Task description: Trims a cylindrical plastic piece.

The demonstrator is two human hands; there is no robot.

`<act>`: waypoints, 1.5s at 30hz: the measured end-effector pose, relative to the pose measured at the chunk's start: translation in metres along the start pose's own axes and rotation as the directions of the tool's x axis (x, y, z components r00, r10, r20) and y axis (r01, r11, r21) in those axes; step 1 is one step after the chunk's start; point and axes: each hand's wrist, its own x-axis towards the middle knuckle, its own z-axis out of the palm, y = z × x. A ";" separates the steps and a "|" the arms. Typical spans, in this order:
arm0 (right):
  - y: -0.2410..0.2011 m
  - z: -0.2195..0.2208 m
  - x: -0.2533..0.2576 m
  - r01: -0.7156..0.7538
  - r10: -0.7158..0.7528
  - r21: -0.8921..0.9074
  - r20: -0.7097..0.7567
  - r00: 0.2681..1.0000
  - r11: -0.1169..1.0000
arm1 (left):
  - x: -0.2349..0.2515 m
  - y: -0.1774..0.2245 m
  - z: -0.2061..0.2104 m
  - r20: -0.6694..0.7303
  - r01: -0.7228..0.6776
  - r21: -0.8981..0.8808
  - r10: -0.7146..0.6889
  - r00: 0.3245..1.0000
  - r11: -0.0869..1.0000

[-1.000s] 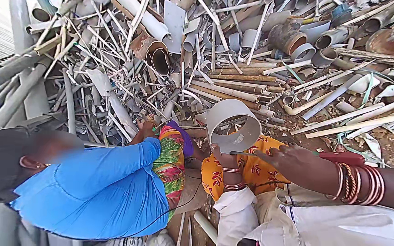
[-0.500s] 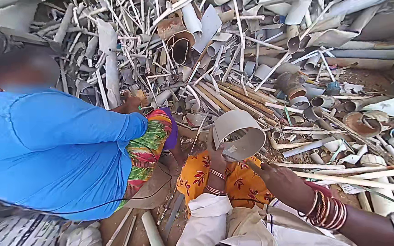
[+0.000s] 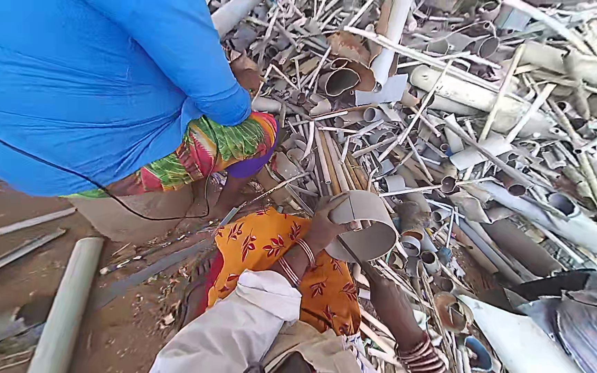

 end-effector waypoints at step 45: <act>-0.046 -0.040 -0.023 0.132 -0.120 -0.262 0.062 0.991 0.956 | 0.001 -0.008 -0.007 0.085 -0.059 0.041 0.056 0.995 0.997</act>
